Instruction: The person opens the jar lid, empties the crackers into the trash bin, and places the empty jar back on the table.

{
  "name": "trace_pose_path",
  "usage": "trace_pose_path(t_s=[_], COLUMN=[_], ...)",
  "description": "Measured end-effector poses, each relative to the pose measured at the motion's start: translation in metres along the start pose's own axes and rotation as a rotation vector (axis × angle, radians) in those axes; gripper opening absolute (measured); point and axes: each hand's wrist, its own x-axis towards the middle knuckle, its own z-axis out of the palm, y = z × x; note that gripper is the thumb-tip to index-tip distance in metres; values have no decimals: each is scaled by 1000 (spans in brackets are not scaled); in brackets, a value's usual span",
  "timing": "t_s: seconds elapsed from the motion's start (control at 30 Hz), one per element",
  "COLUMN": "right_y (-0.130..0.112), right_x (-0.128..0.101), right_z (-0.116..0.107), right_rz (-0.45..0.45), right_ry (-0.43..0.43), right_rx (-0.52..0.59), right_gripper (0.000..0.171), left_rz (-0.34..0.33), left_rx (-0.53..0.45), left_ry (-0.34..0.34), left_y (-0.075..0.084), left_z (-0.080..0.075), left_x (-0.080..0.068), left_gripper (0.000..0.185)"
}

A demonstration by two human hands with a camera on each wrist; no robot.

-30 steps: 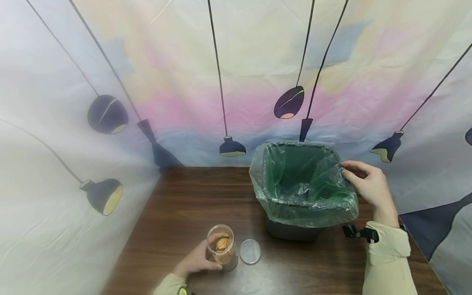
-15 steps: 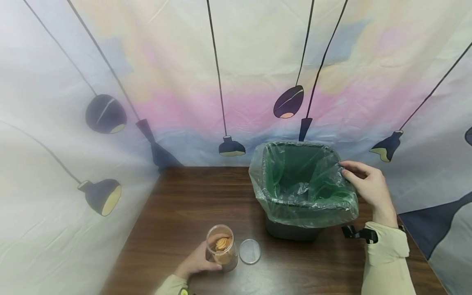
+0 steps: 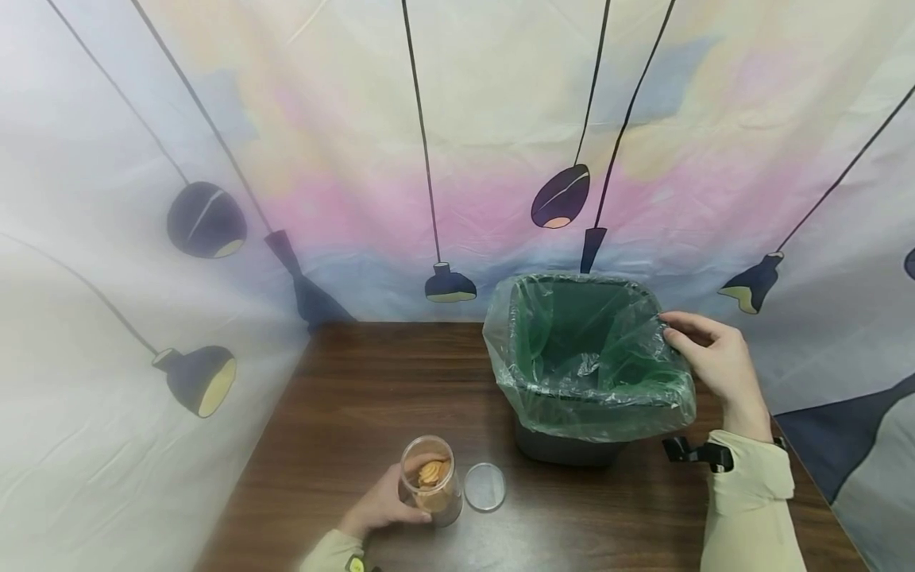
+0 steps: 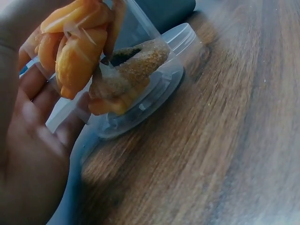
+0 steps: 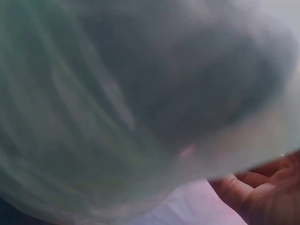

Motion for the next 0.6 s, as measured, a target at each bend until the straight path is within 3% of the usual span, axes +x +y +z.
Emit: trace_pose_path(t_s=[0.23, 0.47, 0.6], right_y=[-1, -1, -2], right_x=[0, 0, 0], right_z=[0, -1, -1], right_rz=[6, 13, 21], right_ry=[-3, -5, -6], right_rx=[1, 10, 8], right_gripper=[37, 38, 39], left_rz=[61, 72, 45], left_rx=[36, -5, -22], left_ry=[27, 41, 57], left_y=[2, -19, -9], left_z=[1, -5, -4], left_x=[4, 7, 10], left_gripper=[72, 71, 69])
